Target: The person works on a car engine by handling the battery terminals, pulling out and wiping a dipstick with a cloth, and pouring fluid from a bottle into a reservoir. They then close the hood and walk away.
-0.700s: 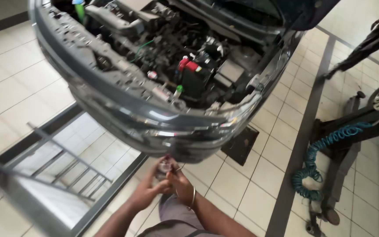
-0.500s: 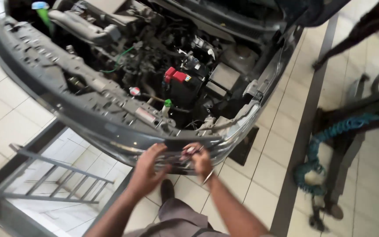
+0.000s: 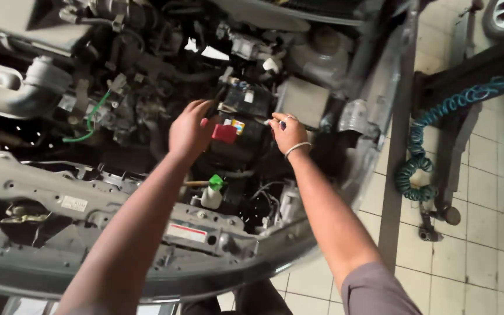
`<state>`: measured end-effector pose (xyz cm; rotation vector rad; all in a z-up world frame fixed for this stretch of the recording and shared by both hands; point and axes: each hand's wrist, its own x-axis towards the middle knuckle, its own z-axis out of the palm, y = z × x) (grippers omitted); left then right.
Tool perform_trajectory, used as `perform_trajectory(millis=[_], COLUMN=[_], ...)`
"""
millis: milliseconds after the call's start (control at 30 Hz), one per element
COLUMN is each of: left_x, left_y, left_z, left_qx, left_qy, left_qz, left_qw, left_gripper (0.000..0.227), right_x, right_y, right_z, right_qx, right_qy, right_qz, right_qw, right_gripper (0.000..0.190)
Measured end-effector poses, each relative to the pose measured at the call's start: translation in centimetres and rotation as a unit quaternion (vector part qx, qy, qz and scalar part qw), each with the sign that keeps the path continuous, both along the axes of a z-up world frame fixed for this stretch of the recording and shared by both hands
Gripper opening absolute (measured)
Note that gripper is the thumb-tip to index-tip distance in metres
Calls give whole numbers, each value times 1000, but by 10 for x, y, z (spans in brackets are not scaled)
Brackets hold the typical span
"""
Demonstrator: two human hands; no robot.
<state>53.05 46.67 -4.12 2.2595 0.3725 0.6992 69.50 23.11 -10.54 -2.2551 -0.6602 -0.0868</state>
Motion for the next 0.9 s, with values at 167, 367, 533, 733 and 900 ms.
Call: perform_trajectory(millis=[167, 367, 533, 733, 900], left_x=[73, 85, 95, 93, 92], left_y=[28, 31, 41, 33, 39], left_z=[-52, -79, -54, -75, -58], left_qx=[35, 81, 148, 119, 182], left_qy=[155, 111, 185, 151, 247], left_qz=[-19, -55, -114, -74, -116], left_qw=[987, 989, 965, 979, 945], left_gripper=[24, 15, 19, 12, 14], right_x=[-7, -4, -1, 8, -11], right_y=[32, 23, 26, 25, 10], right_z=[-21, -19, -21, -15, -40], right_qx=[-65, -80, -98, -98, -106], right_qy=[-66, -142, -143, -142, -126], right_qz=[-60, -35, -35, -2, -33], right_qw=[994, 986, 984, 985, 986], right_gripper=[13, 19, 22, 21, 21])
